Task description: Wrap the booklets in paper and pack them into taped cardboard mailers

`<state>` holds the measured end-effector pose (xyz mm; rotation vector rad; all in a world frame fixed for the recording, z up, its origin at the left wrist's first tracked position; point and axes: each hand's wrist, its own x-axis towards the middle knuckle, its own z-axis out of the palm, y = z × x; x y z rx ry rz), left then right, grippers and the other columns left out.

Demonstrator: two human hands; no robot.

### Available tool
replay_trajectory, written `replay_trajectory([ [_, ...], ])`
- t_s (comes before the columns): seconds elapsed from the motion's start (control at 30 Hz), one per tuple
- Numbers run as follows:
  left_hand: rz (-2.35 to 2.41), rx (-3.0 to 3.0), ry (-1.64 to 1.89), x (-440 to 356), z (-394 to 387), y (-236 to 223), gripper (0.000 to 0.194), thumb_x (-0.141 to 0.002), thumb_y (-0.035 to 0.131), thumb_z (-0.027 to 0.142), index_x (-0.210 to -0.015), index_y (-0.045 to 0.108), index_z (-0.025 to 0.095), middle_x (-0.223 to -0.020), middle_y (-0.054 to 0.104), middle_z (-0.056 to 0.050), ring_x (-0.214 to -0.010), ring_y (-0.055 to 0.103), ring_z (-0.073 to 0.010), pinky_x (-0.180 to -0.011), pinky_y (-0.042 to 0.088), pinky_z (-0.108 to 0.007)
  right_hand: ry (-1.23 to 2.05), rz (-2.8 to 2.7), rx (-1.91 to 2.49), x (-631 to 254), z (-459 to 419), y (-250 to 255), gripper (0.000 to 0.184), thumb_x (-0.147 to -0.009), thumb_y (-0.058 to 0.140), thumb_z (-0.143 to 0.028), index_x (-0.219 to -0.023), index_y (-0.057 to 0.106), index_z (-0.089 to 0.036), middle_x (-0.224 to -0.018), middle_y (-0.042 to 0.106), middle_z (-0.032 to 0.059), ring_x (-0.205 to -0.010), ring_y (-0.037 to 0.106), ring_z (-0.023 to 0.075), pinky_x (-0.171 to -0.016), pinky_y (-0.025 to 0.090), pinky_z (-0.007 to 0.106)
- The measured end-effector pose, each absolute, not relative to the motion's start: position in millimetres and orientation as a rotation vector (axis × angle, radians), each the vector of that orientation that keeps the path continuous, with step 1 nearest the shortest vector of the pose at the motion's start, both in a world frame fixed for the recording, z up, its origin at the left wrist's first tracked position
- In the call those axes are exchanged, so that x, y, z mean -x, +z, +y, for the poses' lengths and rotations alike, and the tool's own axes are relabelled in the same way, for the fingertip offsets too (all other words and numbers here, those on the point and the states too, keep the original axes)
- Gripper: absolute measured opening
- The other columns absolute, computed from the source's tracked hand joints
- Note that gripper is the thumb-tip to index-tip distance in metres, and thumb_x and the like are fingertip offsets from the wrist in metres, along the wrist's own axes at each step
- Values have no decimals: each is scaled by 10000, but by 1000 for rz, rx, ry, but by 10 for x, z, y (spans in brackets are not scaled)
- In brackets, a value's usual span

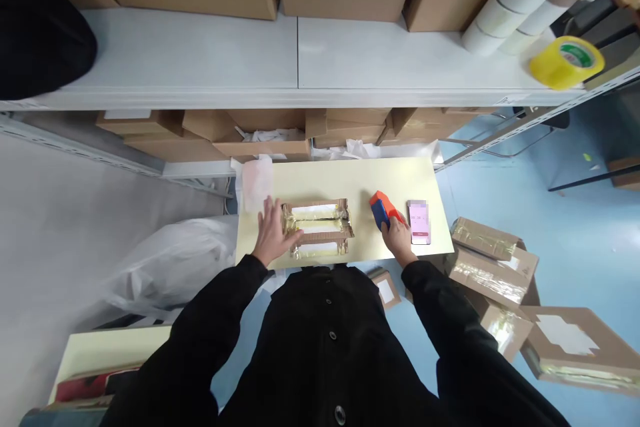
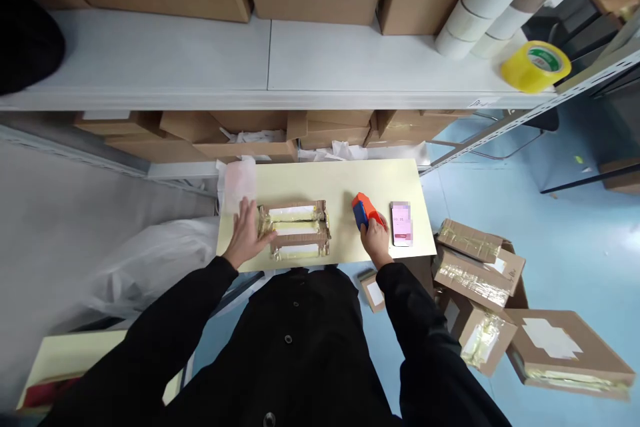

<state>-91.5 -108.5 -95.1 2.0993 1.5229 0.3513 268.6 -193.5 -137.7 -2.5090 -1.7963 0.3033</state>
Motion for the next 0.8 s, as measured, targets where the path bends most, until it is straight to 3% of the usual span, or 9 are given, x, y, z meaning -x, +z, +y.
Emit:
replay_trajectory([
  [0.07, 1562, -1873, 370, 1183, -1225, -1107, 1089, -779, 599, 597, -1513, -20, 85, -1571, 26, -265, -1456, 60, -376, -1133, 188, -587, 331, -1747, 2527, -2630, -1992, -1533, 250, -895, 401, -247, -976, 593, -109, -882, 673, 167, -917, 601, 279, -858, 399, 385],
  [0.17, 1483, -1723, 333, 1367, -1388, -1289, 1101, -748, 655, 574, -1523, 10, 130, -1573, 139, -224, -1443, 186, -345, -1151, 232, -506, 414, -1710, 2515, -2594, -2061, -1675, 276, -889, 411, -241, -1055, 577, -96, -883, 669, 167, -920, 605, 290, -893, 399, 430],
  [0.23, 1425, -1719, 327, 1361, -1436, -1354, 1094, -734, 682, 551, -1527, 41, 154, -1568, 193, -197, -1430, 238, -334, -1153, 246, -478, 358, -1674, 2469, -2583, -2104, -1691, 335, -870, 438, -244, -1151, 546, -97, -1013, 653, 186, -1017, 583, 314, -928, 391, 472],
  [0.37, 1352, -1735, 369, 1239, -1412, -1418, 1094, -712, 718, 494, -1524, 75, 145, -1554, 248, -185, -1414, 287, -324, -1150, 265, -436, 214, -1705, 2210, -2474, -2140, -1585, 684, -835, 516, -307, -1437, 283, -81, -1403, 416, 245, -1324, 362, 370, -1045, 318, 556],
  [0.5, 1255, -1722, 432, 1156, -1353, -1488, 947, -762, 679, 396, -1511, 151, 158, -1488, 387, -169, -1370, 379, -309, -1115, 328, -434, 724, -1975, 1710, -2180, -2021, -1516, 959, -790, 619, -401, -1520, 69, -112, -1535, 244, 214, -1419, 246, 330, -1110, 303, 499],
  [0.67, 1258, -1613, 557, 1123, -1258, -1479, 697, -803, 615, 379, -1419, 364, 169, -1354, 540, -140, -1243, 523, -291, -1035, 422, -416, 1116, -1637, 1585, -1920, -1764, -1468, 881, -836, 581, -449, -1525, 109, -168, -1441, 430, 188, -1314, 433, 293, -1046, 388, 470],
  [0.8, 1224, -1443, 629, 1100, -1112, -1356, 552, -813, 579, 481, -1250, 525, 146, -1184, 627, -125, -1069, 617, -270, -906, 506, -394, 1238, -1429, 1569, -1972, -1587, -1242, 679, -847, 546, -479, -1439, 357, -205, -1289, 574, 125, -1110, 581, 242, -892, 505, 385],
])
